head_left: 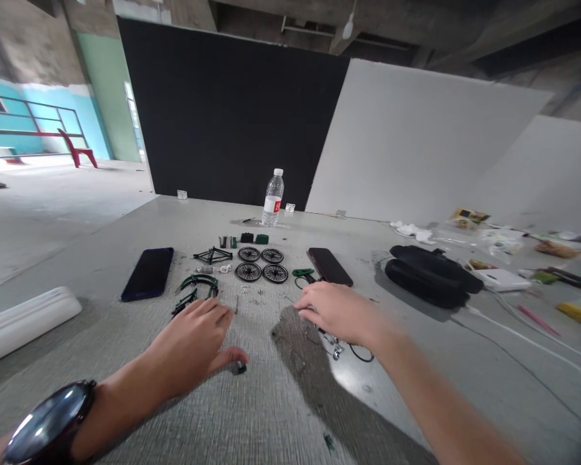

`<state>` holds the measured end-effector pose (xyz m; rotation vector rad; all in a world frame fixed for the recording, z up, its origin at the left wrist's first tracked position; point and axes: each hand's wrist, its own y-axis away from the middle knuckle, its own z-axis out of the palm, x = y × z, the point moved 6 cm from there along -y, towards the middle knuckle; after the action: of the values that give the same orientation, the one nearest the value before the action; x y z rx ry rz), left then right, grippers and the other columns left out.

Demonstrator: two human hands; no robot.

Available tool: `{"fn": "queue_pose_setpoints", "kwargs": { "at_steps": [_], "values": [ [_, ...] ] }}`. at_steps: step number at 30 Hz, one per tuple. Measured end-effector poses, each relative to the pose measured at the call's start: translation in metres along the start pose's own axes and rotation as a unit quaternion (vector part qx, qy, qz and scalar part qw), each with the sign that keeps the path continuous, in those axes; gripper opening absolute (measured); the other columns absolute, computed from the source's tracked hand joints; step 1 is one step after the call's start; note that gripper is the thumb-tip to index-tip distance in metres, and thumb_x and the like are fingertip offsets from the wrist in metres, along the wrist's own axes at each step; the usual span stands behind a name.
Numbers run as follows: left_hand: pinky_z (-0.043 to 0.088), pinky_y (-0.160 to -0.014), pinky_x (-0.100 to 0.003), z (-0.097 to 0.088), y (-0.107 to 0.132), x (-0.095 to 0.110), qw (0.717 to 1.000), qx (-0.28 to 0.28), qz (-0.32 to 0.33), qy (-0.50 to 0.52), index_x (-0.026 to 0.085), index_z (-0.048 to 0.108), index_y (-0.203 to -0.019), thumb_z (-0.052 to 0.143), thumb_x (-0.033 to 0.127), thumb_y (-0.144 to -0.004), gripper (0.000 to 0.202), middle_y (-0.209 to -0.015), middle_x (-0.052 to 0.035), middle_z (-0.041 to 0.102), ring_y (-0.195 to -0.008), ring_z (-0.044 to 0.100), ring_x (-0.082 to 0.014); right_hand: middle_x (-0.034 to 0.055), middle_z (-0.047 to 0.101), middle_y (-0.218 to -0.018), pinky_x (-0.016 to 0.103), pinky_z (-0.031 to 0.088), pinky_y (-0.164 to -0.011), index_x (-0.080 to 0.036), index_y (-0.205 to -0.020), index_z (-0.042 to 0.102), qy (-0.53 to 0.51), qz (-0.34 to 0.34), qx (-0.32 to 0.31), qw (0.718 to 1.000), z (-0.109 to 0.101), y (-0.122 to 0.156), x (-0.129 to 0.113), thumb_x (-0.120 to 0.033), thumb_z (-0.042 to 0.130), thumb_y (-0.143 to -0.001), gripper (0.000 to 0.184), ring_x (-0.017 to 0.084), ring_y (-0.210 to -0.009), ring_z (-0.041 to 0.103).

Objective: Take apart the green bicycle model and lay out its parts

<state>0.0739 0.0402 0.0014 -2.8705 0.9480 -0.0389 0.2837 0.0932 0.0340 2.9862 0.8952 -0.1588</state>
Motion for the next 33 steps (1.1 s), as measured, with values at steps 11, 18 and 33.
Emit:
{"fn": "queue_pose_setpoints", "kwargs": {
  "at_steps": [11,18,33],
  "values": [
    [0.048,-0.093,-0.051,0.000,0.000,0.000,1.000,-0.003,-0.001,0.002,0.007,0.067,-0.115,0.060,0.056,-0.092,0.055,-0.116,-0.0167,0.066,-0.109,0.060,-0.0353,0.0080,0.069,-0.079,0.032,0.037,-0.057,-0.020,-0.075,0.070,-0.016,0.091,-0.068,0.993,0.003,0.001,0.002,-0.023,0.061,-0.087,0.016,0.020,-0.067,0.062],
    [0.048,-0.095,-0.052,0.002,0.001,0.001,1.000,-0.020,-0.002,-0.007,0.005,0.066,-0.116,0.054,0.059,-0.095,0.059,-0.118,-0.0178,0.065,-0.110,0.059,-0.0350,0.0087,0.067,-0.081,0.030,0.036,-0.057,-0.020,-0.074,0.065,-0.076,0.149,-0.043,0.985,0.023,-0.007,0.029,-0.028,0.059,-0.087,0.017,0.019,-0.068,0.060],
    [0.049,-0.093,-0.050,0.002,0.000,0.002,1.000,-0.021,-0.006,-0.010,0.007,0.066,-0.116,0.057,0.058,-0.093,0.056,-0.115,-0.0166,0.066,-0.108,0.060,-0.0345,0.0073,0.069,-0.109,0.033,0.046,-0.073,-0.025,-0.108,0.073,-0.069,0.002,0.060,0.996,0.007,-0.017,0.002,-0.024,0.048,-0.096,0.028,0.021,-0.091,0.065]
  ]
}}
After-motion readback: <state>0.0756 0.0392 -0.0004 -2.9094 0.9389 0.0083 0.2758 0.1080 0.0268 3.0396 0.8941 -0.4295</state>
